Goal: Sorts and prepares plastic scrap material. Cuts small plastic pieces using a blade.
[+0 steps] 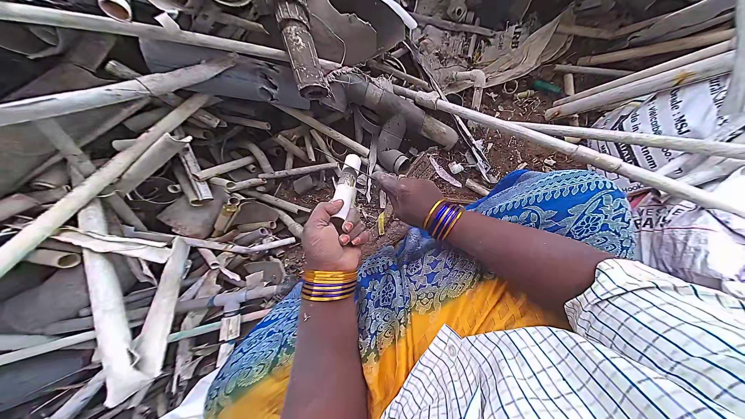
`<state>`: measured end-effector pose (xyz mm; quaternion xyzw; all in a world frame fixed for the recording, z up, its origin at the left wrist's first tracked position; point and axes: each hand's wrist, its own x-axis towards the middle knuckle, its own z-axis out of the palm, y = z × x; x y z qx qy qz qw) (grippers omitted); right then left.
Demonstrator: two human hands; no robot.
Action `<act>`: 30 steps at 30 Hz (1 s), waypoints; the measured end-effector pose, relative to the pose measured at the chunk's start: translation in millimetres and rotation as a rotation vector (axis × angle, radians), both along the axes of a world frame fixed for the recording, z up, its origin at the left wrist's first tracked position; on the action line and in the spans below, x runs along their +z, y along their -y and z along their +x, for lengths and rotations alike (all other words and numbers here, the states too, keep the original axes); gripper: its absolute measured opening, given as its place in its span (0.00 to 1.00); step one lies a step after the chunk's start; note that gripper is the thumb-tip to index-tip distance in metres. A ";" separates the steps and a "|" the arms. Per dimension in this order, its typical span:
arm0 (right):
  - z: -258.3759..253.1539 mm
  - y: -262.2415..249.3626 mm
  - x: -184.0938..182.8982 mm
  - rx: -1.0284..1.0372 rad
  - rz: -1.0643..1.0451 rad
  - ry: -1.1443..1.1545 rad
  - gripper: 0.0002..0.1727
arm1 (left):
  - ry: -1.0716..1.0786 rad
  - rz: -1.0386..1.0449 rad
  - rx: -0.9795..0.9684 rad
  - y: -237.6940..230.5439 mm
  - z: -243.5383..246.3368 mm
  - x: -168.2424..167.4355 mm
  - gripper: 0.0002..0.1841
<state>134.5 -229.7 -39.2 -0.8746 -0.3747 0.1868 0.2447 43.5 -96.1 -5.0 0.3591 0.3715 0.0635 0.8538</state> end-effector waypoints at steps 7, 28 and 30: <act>-2.0 1.8 -2.2 -0.002 0.030 0.018 0.28 | 0.144 -0.239 0.025 -7.4 -2.8 -5.6 0.26; -8.6 0.7 -7.7 0.051 0.140 0.180 0.28 | 0.295 -0.576 0.112 -18.5 -5.5 -10.8 0.24; -10.6 0.5 -8.2 0.040 0.212 0.212 0.27 | 0.316 -0.563 0.101 -18.5 -3.9 -10.2 0.24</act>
